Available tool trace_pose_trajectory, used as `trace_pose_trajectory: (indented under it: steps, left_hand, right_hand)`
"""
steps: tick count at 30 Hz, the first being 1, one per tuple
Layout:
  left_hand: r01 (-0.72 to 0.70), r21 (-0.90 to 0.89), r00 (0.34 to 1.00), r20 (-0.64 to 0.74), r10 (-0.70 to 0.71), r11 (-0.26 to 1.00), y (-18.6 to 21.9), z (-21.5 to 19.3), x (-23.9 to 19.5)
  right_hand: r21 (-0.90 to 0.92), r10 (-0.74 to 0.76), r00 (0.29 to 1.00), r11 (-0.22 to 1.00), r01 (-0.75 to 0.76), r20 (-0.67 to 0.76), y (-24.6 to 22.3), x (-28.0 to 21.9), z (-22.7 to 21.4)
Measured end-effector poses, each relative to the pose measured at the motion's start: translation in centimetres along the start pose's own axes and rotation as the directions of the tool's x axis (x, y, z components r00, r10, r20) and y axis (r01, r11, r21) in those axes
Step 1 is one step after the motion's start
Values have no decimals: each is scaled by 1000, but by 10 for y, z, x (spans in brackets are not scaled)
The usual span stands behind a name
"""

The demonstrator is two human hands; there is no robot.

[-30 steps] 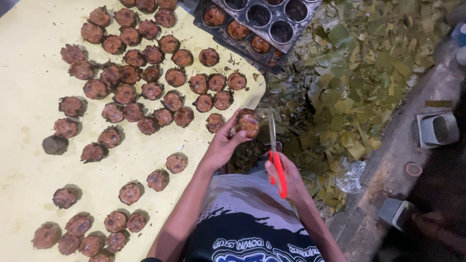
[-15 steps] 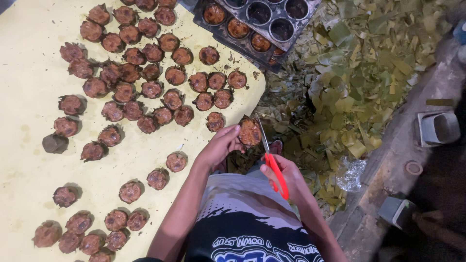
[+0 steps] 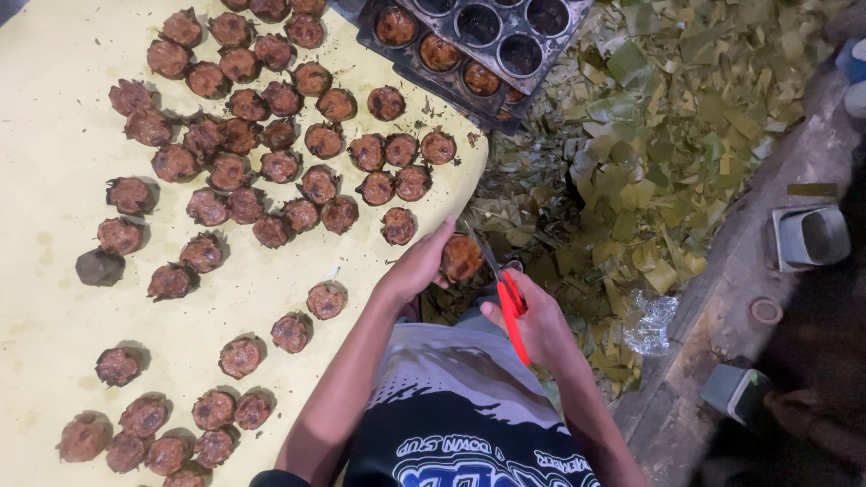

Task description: The person uses red-handled scissors to trim the edges of small brown food items on a yellow surface. They pick up each item, cut around its perimeter, and place it back on the surface. A muffin tin with similar items is visible nearby.

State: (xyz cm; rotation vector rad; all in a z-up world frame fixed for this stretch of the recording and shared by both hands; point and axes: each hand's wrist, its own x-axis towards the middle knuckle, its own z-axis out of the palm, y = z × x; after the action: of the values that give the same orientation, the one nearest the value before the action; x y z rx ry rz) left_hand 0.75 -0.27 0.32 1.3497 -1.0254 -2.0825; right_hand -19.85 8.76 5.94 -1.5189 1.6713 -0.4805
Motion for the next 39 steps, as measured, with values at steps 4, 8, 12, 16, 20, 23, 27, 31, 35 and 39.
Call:
trace_pose_trajectory:
  steps: [4, 8, 12, 16, 20, 23, 27, 31, 35, 39]
  left_hand:
    - [62, -165, 996, 68, -51, 984, -6, -3, 10]
    - [-7, -495, 997, 67, 47, 869, -14, -6, 14]
    - [-59, -287, 993, -111, 28, 956, -14, -6, 11]
    - [-97, -183, 994, -64, 87, 978, -11, -10, -1]
    - [-254, -81, 956, 129, 263, 964, -7, -7, -7]
    - [-223, 41, 961, 175, 213, 974, -9, -4, -10]
    - [-140, 92, 974, 194, 120, 986, -11, -9, -4]
    - [-222, -25, 967, 120, 223, 975, -11, -18, 3]
    - [-235, 155, 969, 111, 219, 960, -10, -16, 0]
    - [-289, 159, 957, 79, 280, 944, 0, -12, -5]
  right_hand:
    - [-117, 247, 965, 964, -237, 84, 5, 2, -1]
    - [178, 242, 965, 950, -257, 98, 22, -4, 5]
    - [270, 87, 995, 958, -98, 55, 38, -9, 12]
    - [144, 70, 997, 987, -76, 44, 44, -13, 11]
    - [61, 88, 994, 994, -92, 60, 38, -8, 9]
    - [121, 53, 994, 991, -64, 93, 33, -4, 7]
    - [145, 239, 944, 950, -276, 228, 30, -4, -1]
    - [284, 239, 937, 908, -309, 255, 31, -8, -1]
    - [366, 198, 953, 890, -274, 231, 35, -8, 11]
    - [425, 310, 927, 825, -373, 210, 38, -7, 16]
